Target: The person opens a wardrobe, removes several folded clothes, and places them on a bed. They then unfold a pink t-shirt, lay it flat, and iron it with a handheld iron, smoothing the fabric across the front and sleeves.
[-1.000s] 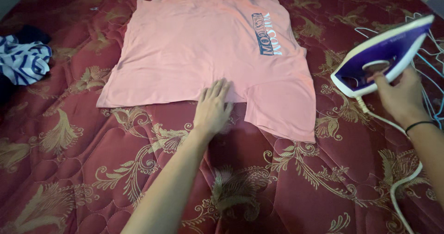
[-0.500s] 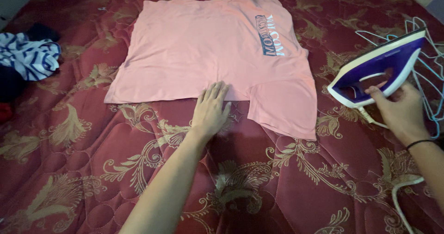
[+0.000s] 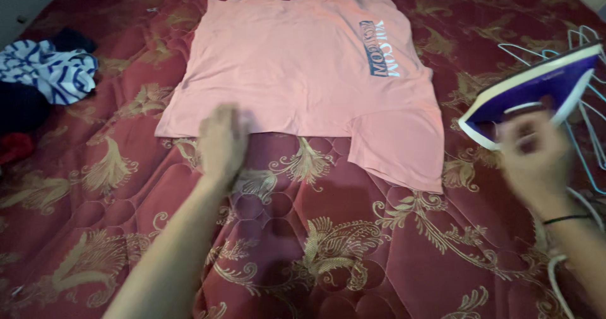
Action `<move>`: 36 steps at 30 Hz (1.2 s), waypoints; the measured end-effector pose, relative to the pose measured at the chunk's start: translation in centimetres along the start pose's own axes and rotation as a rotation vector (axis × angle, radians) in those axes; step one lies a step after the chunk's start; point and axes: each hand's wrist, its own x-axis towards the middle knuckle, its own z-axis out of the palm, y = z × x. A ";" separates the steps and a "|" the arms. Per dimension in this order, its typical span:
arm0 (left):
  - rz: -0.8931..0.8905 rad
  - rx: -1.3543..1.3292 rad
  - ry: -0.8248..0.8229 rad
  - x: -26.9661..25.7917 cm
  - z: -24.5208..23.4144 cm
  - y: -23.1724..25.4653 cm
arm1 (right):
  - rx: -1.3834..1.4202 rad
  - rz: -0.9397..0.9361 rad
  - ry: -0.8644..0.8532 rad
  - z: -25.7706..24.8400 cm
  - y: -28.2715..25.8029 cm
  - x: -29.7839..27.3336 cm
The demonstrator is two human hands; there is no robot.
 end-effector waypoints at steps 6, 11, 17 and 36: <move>-0.440 0.167 0.190 1.0 -1.8 -7.3 | -0.120 0.083 -0.277 5.3 -4.8 -0.4; -0.627 0.209 0.132 2.3 -1.0 -11.1 | -0.313 0.179 -0.352 7.9 -4.2 0.0; -0.634 0.213 -0.041 3.7 -0.5 -14.1 | 0.342 0.428 -0.439 8.9 -2.6 0.0; -0.415 -0.371 -0.009 0.2 -4.8 -14.9 | 0.707 0.423 -0.205 6.6 -1.8 -3.4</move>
